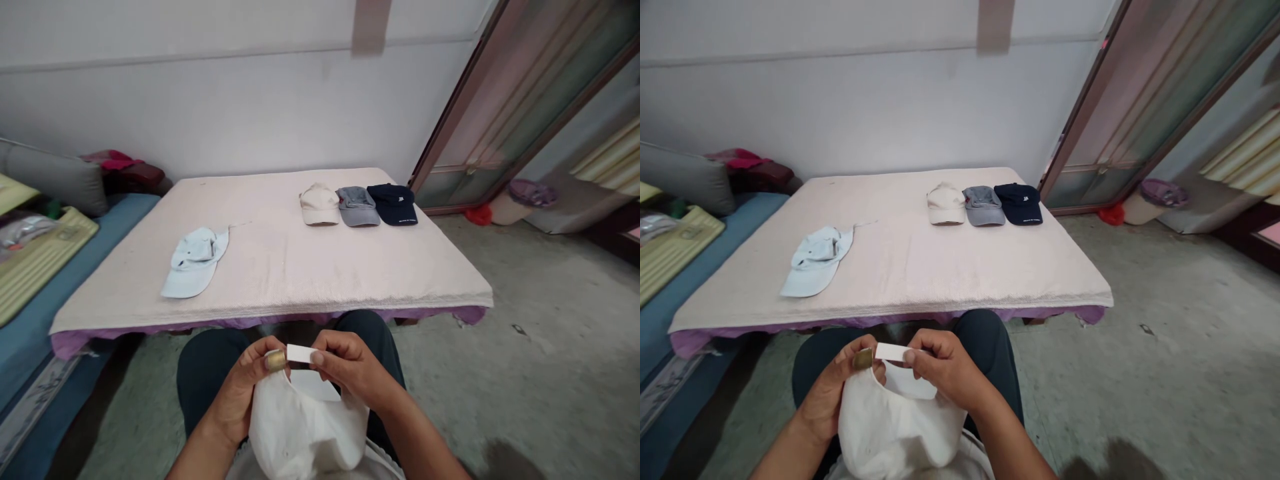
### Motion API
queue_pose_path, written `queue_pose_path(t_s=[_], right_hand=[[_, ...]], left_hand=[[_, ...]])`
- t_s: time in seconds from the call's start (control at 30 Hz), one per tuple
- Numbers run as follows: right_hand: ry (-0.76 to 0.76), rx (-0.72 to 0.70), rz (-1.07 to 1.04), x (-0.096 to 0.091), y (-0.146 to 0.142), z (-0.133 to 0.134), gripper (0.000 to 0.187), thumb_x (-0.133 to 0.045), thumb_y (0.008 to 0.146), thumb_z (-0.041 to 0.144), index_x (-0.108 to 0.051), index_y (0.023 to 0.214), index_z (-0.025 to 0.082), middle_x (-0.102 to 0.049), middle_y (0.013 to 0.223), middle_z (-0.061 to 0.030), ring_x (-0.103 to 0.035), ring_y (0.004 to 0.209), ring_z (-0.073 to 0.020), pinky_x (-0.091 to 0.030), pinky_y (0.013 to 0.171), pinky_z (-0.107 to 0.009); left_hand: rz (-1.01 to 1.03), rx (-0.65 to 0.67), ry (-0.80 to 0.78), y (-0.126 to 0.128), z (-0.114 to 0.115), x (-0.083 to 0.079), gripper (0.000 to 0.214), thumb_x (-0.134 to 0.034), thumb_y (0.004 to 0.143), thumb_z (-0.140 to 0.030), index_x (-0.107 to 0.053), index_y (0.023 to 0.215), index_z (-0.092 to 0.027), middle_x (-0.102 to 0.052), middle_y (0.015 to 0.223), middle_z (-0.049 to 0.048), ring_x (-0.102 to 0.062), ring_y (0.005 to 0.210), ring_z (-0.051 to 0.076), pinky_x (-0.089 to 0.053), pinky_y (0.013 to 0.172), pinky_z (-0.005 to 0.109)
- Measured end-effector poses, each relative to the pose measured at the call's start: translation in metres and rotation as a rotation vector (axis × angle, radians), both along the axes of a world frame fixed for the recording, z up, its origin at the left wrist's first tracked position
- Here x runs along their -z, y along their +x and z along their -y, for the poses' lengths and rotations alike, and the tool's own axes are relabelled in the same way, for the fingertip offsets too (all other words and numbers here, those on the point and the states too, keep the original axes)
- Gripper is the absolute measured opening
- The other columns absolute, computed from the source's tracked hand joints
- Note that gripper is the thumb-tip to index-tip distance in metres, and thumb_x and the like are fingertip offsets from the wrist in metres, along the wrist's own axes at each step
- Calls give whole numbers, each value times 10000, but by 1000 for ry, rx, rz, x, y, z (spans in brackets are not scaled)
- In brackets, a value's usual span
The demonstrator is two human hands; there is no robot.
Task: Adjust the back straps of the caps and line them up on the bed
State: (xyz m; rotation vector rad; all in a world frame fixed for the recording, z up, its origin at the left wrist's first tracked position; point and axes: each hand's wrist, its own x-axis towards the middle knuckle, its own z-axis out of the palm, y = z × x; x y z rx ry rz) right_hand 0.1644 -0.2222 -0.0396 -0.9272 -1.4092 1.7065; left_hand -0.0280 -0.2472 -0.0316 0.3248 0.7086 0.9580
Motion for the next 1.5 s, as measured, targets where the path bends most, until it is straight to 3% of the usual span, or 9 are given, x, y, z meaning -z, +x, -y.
queue_pose_path(t_s=[0.37, 0.6, 0.83, 1.1, 1.3, 1.5], right_hand=[[-18, -45, 28, -3, -2, 2, 290, -598, 833, 379, -591, 655, 150, -495, 535, 34, -345, 470, -61, -244, 444, -200], [-23, 38, 2, 0, -2, 1, 311, -603, 828, 384, -549, 626, 154, -477, 525, 38, -338, 482, -64, -250, 454, -198], [-15, -30, 39, -1, -5, 2, 309, -610, 822, 397, -586, 638, 150, -493, 538, 32, -348, 480, -65, -247, 449, -200], [-44, 46, 17, 3, -4, 1, 339, -614, 814, 418, -548, 609, 156, -472, 524, 37, -335, 469, -63, -243, 442, -197], [-19, -15, 36, 1, -6, 3, 303, -609, 825, 392, -583, 645, 149, -483, 539, 35, -338, 480, -64, -236, 454, -206], [-6, 48, 38, 4, -8, 0, 344, -617, 817, 410, -539, 600, 154, -457, 525, 40, -335, 480, -64, -249, 452, -200]], left_hand=[[-34, 1, 20, -1, 0, -1, 195, -786, 655, -254, -647, 750, -156, -638, 606, 6, -552, 492, 91, -391, 473, 167], [-10, 9, 13, -1, 1, 1, 121, -737, 714, -218, -625, 722, -174, -614, 563, -8, -523, 460, 83, -376, 464, 171], [-13, 5, 30, 0, 1, -2, 178, -776, 667, -242, -634, 741, -164, -639, 615, 1, -554, 500, 89, -384, 479, 165], [-13, 15, 21, -2, 2, 2, 158, -760, 690, -233, -624, 747, -177, -622, 575, -8, -526, 476, 82, -379, 477, 168], [-15, 2, 34, 1, 1, -4, 192, -780, 662, -239, -617, 734, -167, -652, 616, 6, -560, 504, 93, -391, 487, 168], [-15, 0, 22, -3, 2, -2, 191, -775, 671, -229, -607, 750, -184, -614, 559, -18, -523, 469, 80, -369, 471, 163]])
